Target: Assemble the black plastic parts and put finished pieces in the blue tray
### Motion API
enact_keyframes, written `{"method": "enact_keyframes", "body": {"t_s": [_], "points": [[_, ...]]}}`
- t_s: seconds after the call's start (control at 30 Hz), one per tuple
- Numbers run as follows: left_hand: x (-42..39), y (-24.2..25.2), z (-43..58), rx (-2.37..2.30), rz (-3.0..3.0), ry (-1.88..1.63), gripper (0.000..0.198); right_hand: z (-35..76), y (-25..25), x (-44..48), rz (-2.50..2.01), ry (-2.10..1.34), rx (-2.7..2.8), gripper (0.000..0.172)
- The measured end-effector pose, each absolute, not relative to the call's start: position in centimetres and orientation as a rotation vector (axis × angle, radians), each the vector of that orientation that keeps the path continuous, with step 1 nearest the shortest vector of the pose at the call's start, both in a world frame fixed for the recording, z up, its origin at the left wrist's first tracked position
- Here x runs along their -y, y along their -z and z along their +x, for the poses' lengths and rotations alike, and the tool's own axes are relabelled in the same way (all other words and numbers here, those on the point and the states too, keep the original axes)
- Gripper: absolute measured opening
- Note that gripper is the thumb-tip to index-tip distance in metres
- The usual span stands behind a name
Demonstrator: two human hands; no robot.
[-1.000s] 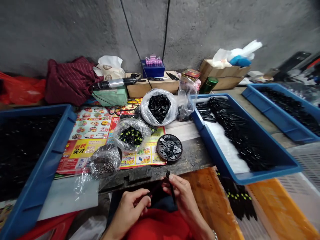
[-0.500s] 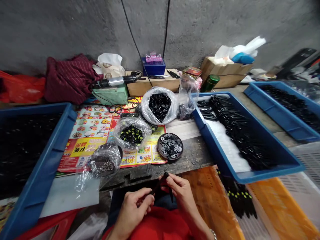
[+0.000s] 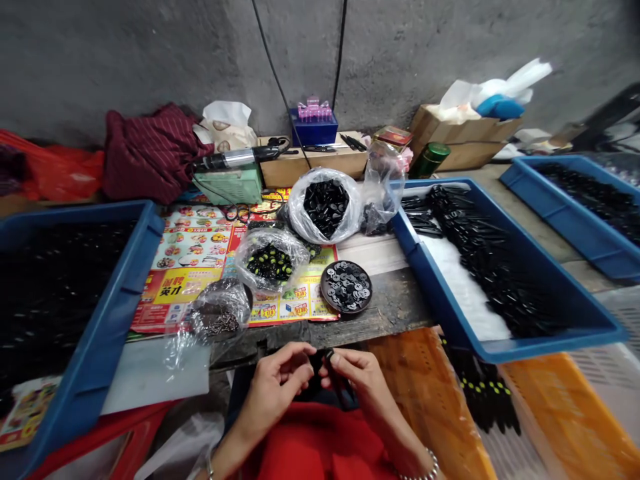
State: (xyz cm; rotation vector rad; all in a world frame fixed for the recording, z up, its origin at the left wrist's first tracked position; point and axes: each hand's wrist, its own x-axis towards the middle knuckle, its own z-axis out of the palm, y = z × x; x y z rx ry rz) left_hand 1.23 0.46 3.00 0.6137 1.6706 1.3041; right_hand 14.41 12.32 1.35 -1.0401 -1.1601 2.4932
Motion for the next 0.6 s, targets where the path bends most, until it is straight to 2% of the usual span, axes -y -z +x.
{"method": "enact_keyframes", "body": {"t_s": [0.6], "points": [[-1.5,-3.7,0.1,-1.590,0.683,-1.260,0.013,14.5,-1.4,-12.3,-0.862,-2.647,1.320,0.044]]}}
